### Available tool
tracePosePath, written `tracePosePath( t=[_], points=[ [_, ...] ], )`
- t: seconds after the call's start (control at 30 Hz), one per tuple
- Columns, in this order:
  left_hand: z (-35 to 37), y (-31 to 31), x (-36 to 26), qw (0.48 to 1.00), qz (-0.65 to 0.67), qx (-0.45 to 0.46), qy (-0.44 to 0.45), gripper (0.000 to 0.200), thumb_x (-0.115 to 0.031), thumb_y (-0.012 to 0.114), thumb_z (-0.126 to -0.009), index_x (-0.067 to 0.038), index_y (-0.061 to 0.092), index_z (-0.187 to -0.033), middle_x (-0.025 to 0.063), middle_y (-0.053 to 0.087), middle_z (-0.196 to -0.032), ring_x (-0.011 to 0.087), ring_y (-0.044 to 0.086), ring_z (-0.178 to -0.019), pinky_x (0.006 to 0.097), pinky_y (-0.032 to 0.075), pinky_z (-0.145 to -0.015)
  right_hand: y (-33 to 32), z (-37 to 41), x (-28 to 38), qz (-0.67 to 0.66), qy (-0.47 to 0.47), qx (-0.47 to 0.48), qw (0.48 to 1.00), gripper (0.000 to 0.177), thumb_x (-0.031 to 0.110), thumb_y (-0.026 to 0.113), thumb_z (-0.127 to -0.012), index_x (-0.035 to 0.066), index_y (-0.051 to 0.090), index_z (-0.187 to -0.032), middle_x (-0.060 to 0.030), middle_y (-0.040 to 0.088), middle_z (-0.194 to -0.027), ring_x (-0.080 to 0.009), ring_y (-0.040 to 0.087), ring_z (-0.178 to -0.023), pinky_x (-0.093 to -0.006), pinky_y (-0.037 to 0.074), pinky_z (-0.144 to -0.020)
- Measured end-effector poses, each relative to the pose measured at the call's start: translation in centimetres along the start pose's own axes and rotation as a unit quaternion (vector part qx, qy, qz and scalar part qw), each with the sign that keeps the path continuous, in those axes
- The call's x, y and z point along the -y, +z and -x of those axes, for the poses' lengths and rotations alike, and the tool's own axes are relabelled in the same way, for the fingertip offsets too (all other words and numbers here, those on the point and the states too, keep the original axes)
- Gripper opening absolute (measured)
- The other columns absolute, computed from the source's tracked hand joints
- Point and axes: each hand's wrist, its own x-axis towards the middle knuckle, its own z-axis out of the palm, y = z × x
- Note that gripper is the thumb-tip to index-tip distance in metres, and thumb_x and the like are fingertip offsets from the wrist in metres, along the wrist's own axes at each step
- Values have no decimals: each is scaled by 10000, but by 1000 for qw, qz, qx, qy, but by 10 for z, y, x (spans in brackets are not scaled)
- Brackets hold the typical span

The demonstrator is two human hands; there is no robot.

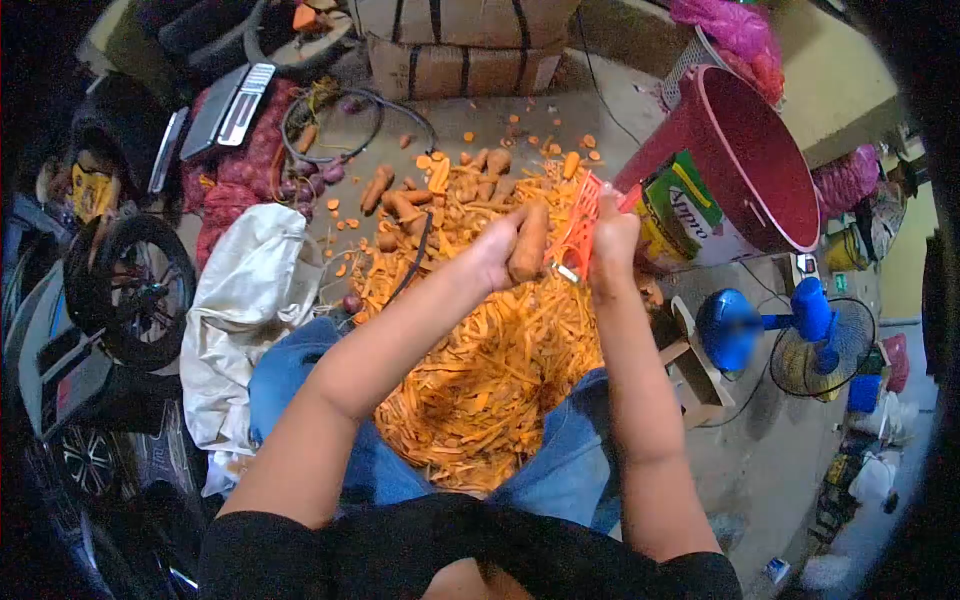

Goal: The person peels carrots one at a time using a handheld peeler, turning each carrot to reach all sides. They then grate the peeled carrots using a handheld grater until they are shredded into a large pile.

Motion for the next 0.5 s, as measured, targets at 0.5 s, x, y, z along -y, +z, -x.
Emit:
tracePosePath(
  t=[0.5],
  points=[
    [99,-3,45,980,-200,-8,20,307,-336,275,-844,-98,433,-954,28,506,-726,131,514,-589,263,459,-502,-11,1,8,99,-83,-140,982,206,172,430,-800,18,449,-665,12,461,-605,-86,413,-533,-251,336,-468]
  ],
)
